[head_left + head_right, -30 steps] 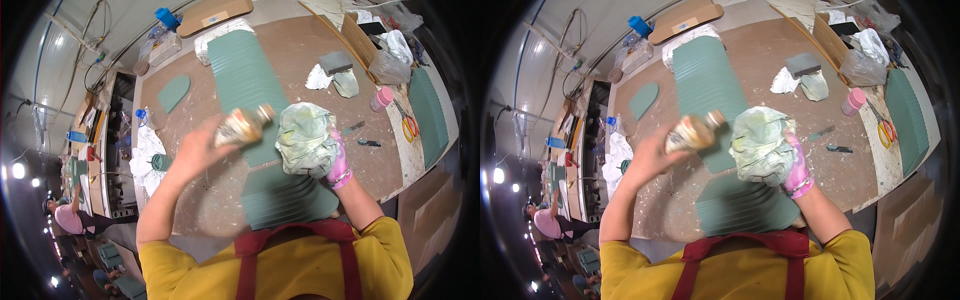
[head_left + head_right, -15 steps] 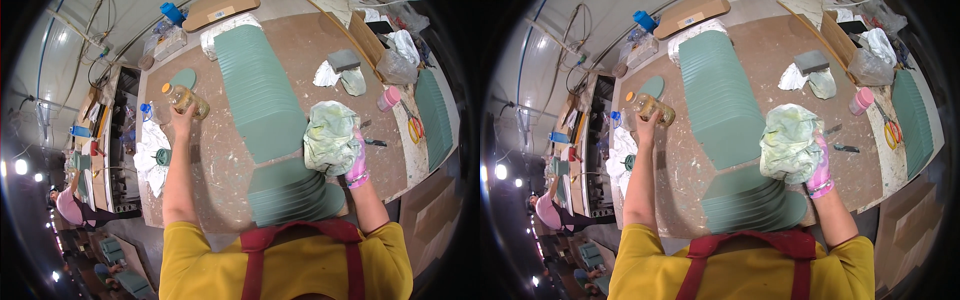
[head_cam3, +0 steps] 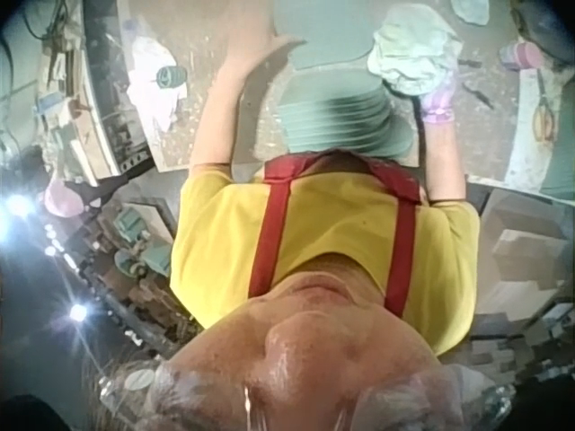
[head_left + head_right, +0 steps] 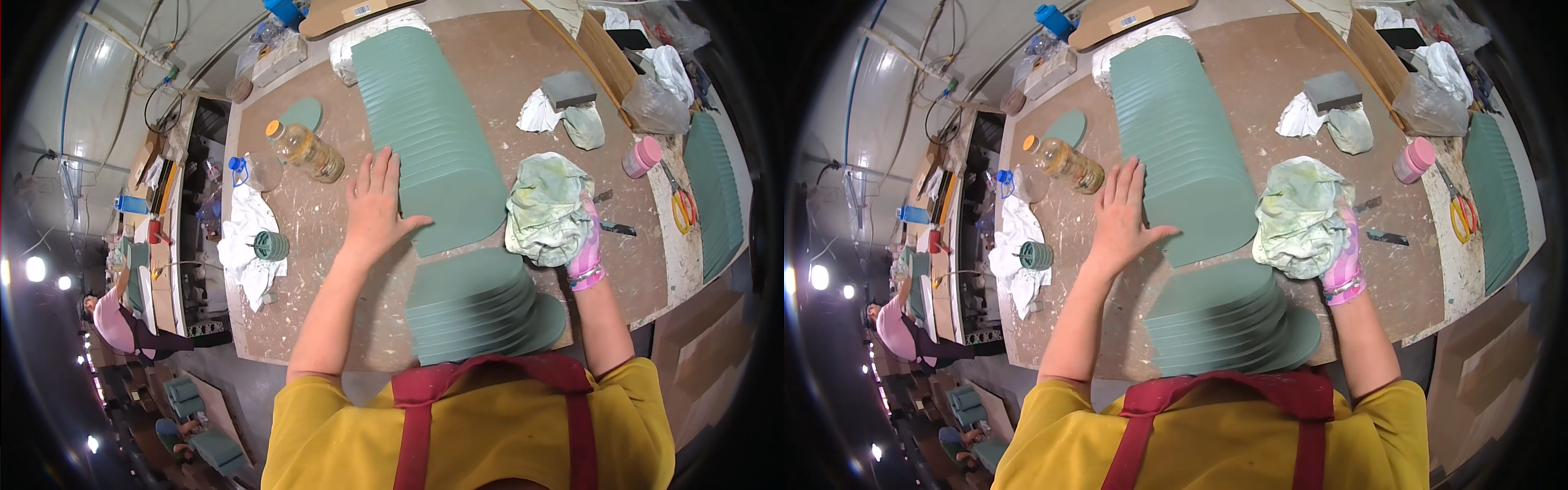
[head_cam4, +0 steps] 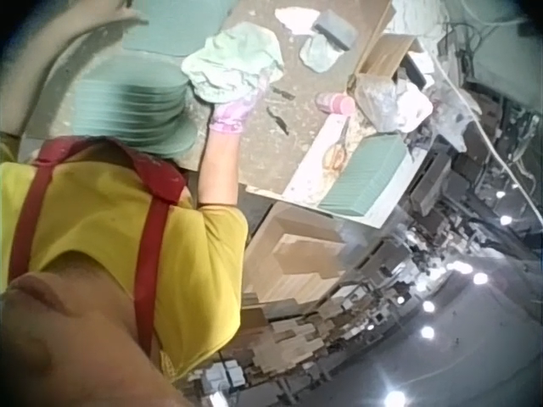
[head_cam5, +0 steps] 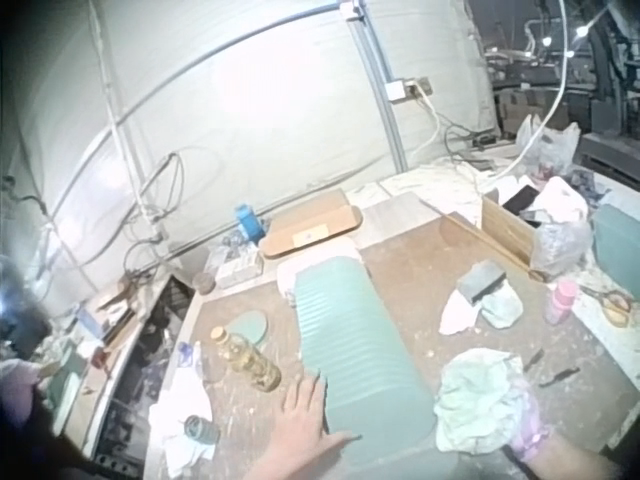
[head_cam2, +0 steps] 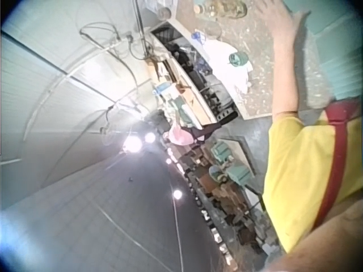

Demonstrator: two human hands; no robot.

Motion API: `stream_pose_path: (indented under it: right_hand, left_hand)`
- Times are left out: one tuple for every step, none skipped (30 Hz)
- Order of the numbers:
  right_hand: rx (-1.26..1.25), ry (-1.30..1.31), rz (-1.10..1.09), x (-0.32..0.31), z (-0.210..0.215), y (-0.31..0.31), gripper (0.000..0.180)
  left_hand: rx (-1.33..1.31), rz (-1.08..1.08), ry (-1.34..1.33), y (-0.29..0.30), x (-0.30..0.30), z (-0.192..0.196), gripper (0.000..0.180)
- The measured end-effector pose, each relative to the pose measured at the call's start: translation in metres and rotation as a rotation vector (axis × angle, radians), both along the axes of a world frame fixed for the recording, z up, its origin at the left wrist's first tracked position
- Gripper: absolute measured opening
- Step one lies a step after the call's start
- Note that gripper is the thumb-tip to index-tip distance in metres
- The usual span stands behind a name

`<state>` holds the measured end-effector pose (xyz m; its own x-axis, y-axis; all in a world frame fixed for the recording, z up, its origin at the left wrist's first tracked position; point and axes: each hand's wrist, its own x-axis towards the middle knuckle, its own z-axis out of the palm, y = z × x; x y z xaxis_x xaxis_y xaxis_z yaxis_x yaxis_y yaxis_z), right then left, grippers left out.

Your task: The person pours liquid from a bottle onto a cloth and wipes the surfaces and curved edges of several green arched furniture parts stacked on a workbench.

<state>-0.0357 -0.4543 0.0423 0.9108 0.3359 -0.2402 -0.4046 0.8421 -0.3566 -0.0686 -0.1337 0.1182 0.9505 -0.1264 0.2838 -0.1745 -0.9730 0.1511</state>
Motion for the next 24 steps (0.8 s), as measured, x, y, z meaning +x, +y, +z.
stream_pose_path:
  right_hand:
    - [0.002,-0.002,-0.002,0.0,0.003,0.0,0.052]
    - [0.015,-0.01,-0.003,-0.003,0.005,0.001,0.052]
    - [0.028,-0.017,-0.005,-0.005,0.005,0.001,0.052]
    - [0.033,-0.014,-0.014,-0.006,0.004,0.001,0.052]
    - [0.031,0.018,-0.013,-0.005,0.003,0.0,0.053]
    - [0.029,0.049,-0.01,-0.004,0.003,0.0,0.053]
    - [0.033,0.051,-0.015,-0.003,0.002,0.0,0.053]
    - [0.09,0.048,0.011,-0.003,0.001,0.001,0.054]
    - [0.147,0.045,0.037,-0.002,0.0,0.002,0.055]
    - [0.15,0.047,0.032,0.001,-0.001,0.006,0.055]
    - [0.125,0.097,0.041,0.005,-0.002,0.01,0.056]
    - [0.101,0.147,0.051,0.008,-0.003,0.013,0.057]
    - [0.101,0.15,0.047,0.01,-0.006,0.016,0.057]
    - [0.141,0.118,0.079,0.012,-0.01,0.018,0.057]
    - [0.18,0.087,0.111,0.014,-0.016,0.02,0.058]
    - [0.188,0.044,0.15,0.015,-0.027,0.018,0.057]
    - [0.19,0.044,0.149,0.017,-0.033,0.021,0.057]
    - [0.247,0.036,0.182,0.017,-0.038,0.023,0.057]
    - [0.304,0.028,0.215,0.017,-0.041,0.024,0.057]
    - [0.217,0.033,0.19,0.016,-0.041,0.025,0.057]
    - [0.216,0.037,0.191,0.015,-0.041,0.026,0.057]
    - [0.229,0.05,0.19,0.014,-0.041,0.026,0.058]
    - [0.242,0.064,0.19,0.012,-0.04,0.027,0.058]
    - [0.24,0.075,0.187,0.009,-0.039,0.025,0.058]
  left_hand:
    - [0.048,-0.003,0.055,-0.001,0.0,-0.003,0.1]
    - [0.033,0.007,0.078,0.001,-0.002,-0.005,0.103]
    - [0.038,-0.002,0.081,0.001,-0.001,-0.005,0.103]
    - [0.049,-0.004,0.065,0.001,-0.001,-0.006,0.103]
    - [0.059,-0.003,0.047,-0.001,0.0,-0.006,0.103]
    - [0.063,-0.009,0.048,-0.003,-0.001,-0.005,0.103]
    - [0.072,-0.005,0.056,-0.005,-0.002,-0.004,0.103]
    - [0.08,-0.004,0.064,-0.007,-0.001,-0.003,0.103]
    - [0.084,-0.009,0.067,-0.008,-0.001,0.0,0.103]
    - [0.13,-0.008,0.081,-0.01,0.0,0.005,0.102]
    - [0.174,-0.008,0.096,-0.013,0.0,0.006,0.102]
    - [0.175,-0.012,0.098,-0.015,-0.001,0.006,0.102]
    - [0.219,-0.004,0.09,-0.018,-0.001,0.004,0.1]
    - [0.262,0.001,0.08,-0.02,-0.001,0.003,0.099]
    - [0.261,-0.006,0.082,-0.022,-0.001,0.002,0.099]
    - [0.197,-0.015,0.094,-0.023,-0.002,0.001,0.095]
    - [0.136,-0.017,0.105,-0.023,-0.004,0.001,0.093]
    - [0.137,-0.018,0.107,-0.022,-0.004,0.002,0.093]
    - [0.082,-0.056,0.085,-0.02,-0.005,0.003,0.095]
    - [0.025,-0.094,0.063,-0.017,-0.004,0.003,0.099]
    - [0.024,-0.094,0.066,-0.014,-0.007,0.003,0.099]
    - [-0.043,-0.169,0.052,-0.011,-0.015,0.003,0.098]
    - [-0.111,-0.244,0.039,-0.009,-0.024,0.002,0.098]
    - [-0.115,-0.245,0.05,-0.01,-0.033,-0.001,0.098]
